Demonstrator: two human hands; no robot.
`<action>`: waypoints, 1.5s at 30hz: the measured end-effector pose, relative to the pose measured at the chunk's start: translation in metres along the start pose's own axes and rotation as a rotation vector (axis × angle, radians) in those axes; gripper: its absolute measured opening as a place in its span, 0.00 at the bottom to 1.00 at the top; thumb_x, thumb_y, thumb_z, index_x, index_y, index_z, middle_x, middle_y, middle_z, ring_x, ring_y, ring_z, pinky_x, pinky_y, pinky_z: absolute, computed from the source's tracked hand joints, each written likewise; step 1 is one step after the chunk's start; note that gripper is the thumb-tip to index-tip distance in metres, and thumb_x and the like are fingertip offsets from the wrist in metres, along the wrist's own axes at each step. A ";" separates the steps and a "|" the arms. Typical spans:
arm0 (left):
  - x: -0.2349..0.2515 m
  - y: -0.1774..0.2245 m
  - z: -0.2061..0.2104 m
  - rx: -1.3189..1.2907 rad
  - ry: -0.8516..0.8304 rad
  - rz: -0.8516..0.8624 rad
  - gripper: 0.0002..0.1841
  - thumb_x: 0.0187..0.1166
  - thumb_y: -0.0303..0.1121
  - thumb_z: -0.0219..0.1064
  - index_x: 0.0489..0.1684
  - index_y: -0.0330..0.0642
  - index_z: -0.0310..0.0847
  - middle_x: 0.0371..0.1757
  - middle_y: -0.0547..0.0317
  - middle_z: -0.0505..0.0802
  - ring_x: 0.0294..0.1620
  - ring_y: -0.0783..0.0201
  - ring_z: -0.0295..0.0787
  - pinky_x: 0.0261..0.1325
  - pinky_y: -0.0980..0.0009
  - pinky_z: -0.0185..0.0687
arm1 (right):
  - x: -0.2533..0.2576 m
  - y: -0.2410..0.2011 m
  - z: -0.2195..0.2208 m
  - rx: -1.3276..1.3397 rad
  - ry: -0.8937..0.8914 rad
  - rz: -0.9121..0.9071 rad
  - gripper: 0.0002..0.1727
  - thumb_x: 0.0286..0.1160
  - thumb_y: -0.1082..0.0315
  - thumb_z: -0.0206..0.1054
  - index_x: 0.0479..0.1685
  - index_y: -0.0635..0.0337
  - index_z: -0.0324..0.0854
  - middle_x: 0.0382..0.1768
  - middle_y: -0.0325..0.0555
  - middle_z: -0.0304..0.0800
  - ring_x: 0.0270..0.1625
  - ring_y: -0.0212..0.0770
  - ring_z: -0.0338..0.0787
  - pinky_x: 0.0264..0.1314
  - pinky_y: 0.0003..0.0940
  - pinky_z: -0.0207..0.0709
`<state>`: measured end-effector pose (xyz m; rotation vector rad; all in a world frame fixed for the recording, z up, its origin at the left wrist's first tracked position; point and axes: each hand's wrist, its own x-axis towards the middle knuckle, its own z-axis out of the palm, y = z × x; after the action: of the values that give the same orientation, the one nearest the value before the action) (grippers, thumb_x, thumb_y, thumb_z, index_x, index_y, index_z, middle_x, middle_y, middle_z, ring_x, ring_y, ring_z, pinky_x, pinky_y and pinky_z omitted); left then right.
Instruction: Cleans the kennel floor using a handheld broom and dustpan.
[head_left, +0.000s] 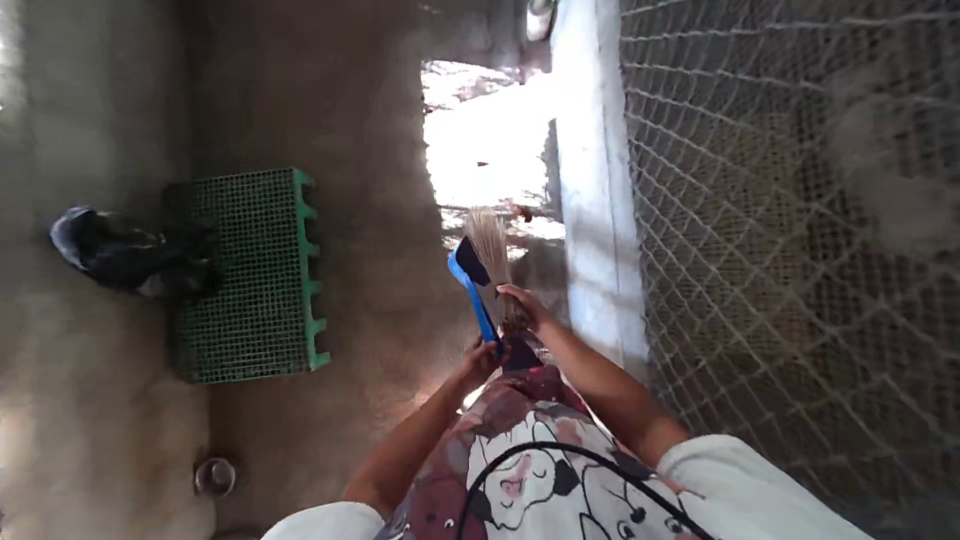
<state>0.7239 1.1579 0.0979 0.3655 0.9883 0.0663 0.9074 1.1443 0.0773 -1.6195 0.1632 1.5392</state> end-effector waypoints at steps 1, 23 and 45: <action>0.015 0.015 0.005 -0.011 -0.007 -0.016 0.22 0.91 0.26 0.43 0.83 0.36 0.52 0.52 0.51 0.88 0.50 0.63 0.89 0.58 0.68 0.86 | 0.010 -0.019 -0.021 -0.108 0.019 0.039 0.19 0.82 0.58 0.67 0.57 0.67 0.82 0.42 0.51 0.90 0.41 0.39 0.90 0.47 0.38 0.86; 0.238 0.226 0.112 -0.174 0.145 -0.219 0.16 0.86 0.32 0.56 0.67 0.35 0.69 0.51 0.46 0.85 0.44 0.57 0.89 0.49 0.66 0.89 | 0.135 -0.099 -0.161 -0.416 0.111 0.406 0.37 0.79 0.72 0.66 0.88 0.60 0.55 0.66 0.67 0.79 0.53 0.57 0.88 0.54 0.53 0.84; 0.253 0.469 0.006 -0.136 0.378 -0.135 0.08 0.88 0.32 0.49 0.48 0.38 0.70 0.27 0.54 0.84 0.19 0.67 0.82 0.22 0.77 0.81 | 0.359 -0.285 -0.026 -0.502 0.241 0.191 0.39 0.74 0.57 0.76 0.81 0.67 0.67 0.68 0.69 0.81 0.70 0.61 0.82 0.75 0.59 0.73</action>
<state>0.9205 1.6511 0.0526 0.1616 1.3721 0.0811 1.1861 1.4648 -0.0968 -2.2429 0.0636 1.6069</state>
